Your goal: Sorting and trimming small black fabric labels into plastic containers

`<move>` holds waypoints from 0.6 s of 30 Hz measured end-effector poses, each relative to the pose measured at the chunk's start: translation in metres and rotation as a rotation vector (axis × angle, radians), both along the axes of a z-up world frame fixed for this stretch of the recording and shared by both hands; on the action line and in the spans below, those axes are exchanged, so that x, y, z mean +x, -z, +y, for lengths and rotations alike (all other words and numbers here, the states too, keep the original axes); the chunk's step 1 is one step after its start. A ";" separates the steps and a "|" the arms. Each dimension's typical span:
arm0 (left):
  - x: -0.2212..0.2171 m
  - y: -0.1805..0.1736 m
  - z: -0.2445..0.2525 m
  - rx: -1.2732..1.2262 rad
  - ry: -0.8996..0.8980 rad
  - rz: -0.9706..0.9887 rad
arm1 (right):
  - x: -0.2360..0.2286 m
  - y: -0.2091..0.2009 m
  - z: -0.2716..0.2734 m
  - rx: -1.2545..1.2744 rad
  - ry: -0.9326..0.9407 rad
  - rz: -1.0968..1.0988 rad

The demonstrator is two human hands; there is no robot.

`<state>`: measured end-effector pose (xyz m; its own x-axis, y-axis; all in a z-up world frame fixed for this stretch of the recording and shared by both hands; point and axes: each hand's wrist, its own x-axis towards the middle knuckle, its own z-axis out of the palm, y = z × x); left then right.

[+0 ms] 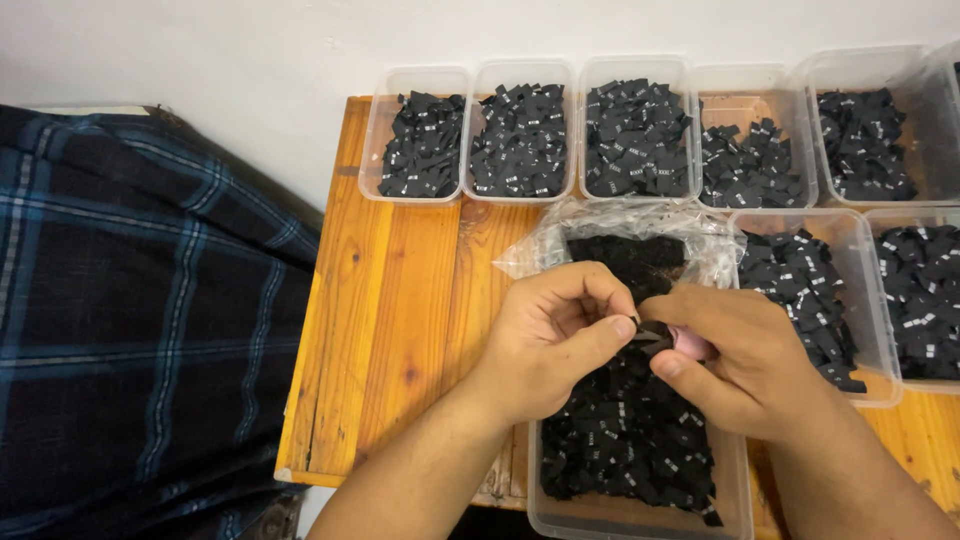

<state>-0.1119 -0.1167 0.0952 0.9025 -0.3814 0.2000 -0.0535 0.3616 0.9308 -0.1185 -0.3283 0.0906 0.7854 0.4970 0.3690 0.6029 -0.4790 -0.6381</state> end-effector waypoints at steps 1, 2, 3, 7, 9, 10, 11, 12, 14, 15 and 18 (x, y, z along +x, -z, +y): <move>0.000 0.000 0.000 0.000 -0.002 0.001 | 0.000 -0.001 0.001 0.015 -0.008 -0.004; 0.000 0.001 0.000 0.000 -0.003 0.002 | 0.000 0.001 0.001 0.015 -0.010 -0.003; 0.000 0.003 -0.001 0.004 -0.001 0.010 | 0.000 0.002 0.001 0.022 -0.013 -0.020; 0.001 0.004 -0.002 0.035 -0.011 0.013 | -0.001 0.006 0.000 0.022 0.001 -0.037; 0.001 0.004 -0.002 0.031 -0.008 0.017 | 0.000 0.007 0.000 0.030 -0.008 -0.042; 0.001 0.004 -0.002 0.027 -0.006 0.020 | 0.000 0.007 0.000 0.037 -0.018 -0.046; 0.001 0.005 -0.002 0.027 -0.005 0.019 | 0.000 0.005 0.001 0.037 -0.017 -0.048; 0.001 0.006 -0.003 0.013 0.001 0.031 | 0.000 0.004 0.002 0.030 -0.012 -0.049; 0.001 0.008 -0.003 0.000 0.008 0.042 | -0.001 0.003 0.003 0.024 -0.006 -0.051; 0.001 0.009 -0.003 -0.006 0.004 0.046 | -0.001 0.003 0.002 0.012 0.008 -0.052; 0.001 0.011 -0.004 -0.017 0.003 0.052 | 0.000 0.005 0.002 0.005 0.026 -0.060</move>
<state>-0.1107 -0.1205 0.0842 0.9108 -0.3809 0.1591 -0.0041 0.3771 0.9262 -0.1190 -0.3263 0.0859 0.7744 0.4746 0.4185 0.6276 -0.4920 -0.6034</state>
